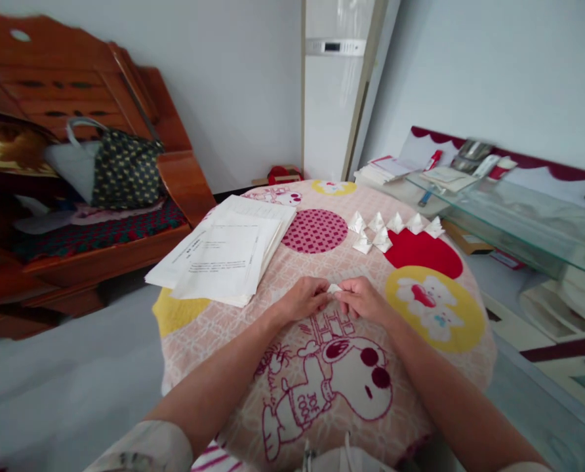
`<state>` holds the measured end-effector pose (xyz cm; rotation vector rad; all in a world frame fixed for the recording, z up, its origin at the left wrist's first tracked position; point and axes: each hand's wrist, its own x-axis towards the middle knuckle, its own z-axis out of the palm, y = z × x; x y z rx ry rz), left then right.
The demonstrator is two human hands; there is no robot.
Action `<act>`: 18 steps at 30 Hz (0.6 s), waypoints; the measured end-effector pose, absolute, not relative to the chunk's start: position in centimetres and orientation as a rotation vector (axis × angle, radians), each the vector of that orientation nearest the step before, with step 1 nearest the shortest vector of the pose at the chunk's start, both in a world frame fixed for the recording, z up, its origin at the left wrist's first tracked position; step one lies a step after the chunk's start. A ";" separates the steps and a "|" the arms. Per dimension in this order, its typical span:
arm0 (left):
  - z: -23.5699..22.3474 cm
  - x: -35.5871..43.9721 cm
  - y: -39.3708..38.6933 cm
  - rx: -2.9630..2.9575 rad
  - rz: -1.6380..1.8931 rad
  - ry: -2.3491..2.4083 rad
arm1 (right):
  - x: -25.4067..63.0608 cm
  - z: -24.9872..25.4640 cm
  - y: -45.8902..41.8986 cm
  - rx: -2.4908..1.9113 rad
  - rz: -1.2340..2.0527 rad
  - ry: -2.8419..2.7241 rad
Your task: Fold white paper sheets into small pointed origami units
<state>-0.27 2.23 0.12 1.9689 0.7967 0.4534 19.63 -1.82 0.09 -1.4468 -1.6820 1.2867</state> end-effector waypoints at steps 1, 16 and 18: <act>0.1 -0.3 2.2 2.012 0.468 0.820 | 19.5 0.0 -1.9 -1.447 1.275 -1.689; -1.1 -0.5 0.6 2.255 0.602 0.774 | 18.8 -0.8 -5.1 -1.381 1.264 -1.561; -1.2 -0.2 0.6 2.260 0.621 0.829 | 18.8 -0.9 -5.0 -1.380 1.207 -1.557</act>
